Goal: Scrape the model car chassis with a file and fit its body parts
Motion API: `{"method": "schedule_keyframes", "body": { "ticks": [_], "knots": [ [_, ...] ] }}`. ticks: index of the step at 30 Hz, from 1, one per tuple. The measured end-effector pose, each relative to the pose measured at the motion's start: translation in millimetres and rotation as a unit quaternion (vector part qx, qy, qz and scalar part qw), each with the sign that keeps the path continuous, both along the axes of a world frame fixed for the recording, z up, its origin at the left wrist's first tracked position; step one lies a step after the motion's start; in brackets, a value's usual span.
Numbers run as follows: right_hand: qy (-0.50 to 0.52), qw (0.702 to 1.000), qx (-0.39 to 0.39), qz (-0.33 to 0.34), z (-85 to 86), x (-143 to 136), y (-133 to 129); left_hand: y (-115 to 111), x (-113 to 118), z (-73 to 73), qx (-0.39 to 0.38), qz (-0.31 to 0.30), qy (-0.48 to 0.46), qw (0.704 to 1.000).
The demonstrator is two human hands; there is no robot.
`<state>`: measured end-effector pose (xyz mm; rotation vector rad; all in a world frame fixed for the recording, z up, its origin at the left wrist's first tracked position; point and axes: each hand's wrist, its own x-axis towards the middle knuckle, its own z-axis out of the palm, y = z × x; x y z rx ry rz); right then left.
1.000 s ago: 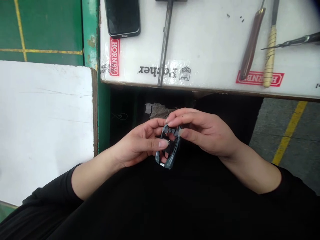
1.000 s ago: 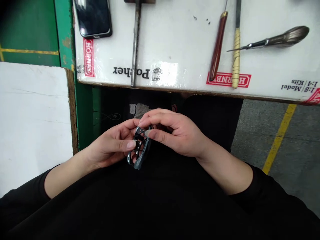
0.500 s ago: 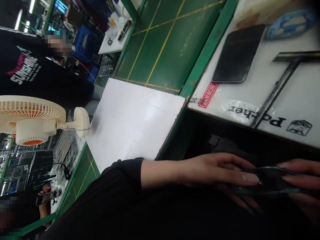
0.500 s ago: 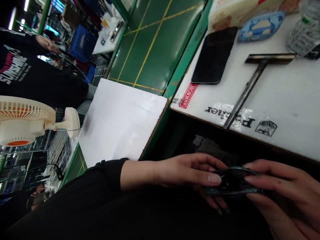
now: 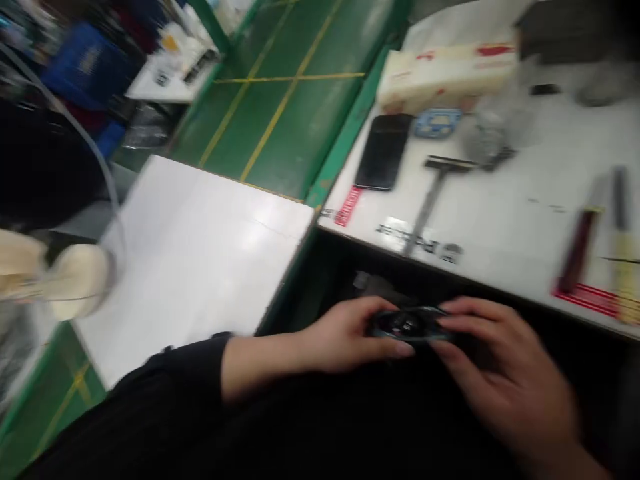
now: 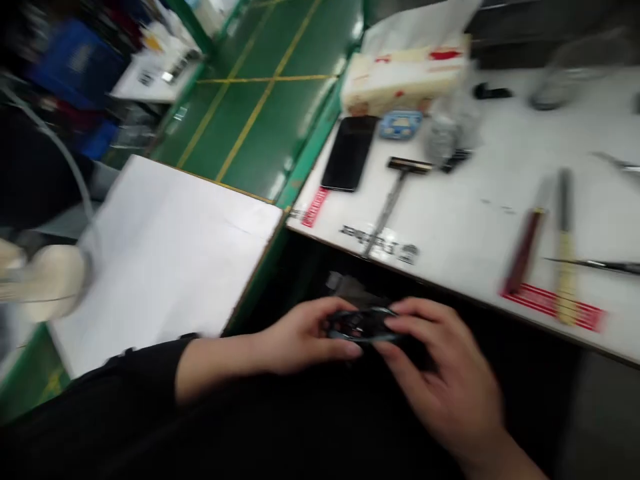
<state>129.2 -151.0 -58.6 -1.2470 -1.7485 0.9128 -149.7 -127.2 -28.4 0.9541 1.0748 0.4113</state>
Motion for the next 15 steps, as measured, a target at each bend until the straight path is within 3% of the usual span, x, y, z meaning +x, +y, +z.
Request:
{"method": "schedule_keyframes", "body": {
  "ticks": [2,8,15],
  "knots": [
    [-0.009,1.000,0.002,-0.004,10.6,-9.0,3.0,-0.9,0.2,5.6,0.029,-0.003,0.015,0.999],
    [-0.021,0.996,-0.073,0.054,14.7,-11.3,8.3,2.8,-3.6,9.5,0.141,-0.067,0.032,0.987],
    [-0.063,0.997,0.020,0.041,24.7,-14.2,6.5,-4.5,-2.4,5.1,0.263,-0.069,0.053,0.961]
  ]
}}
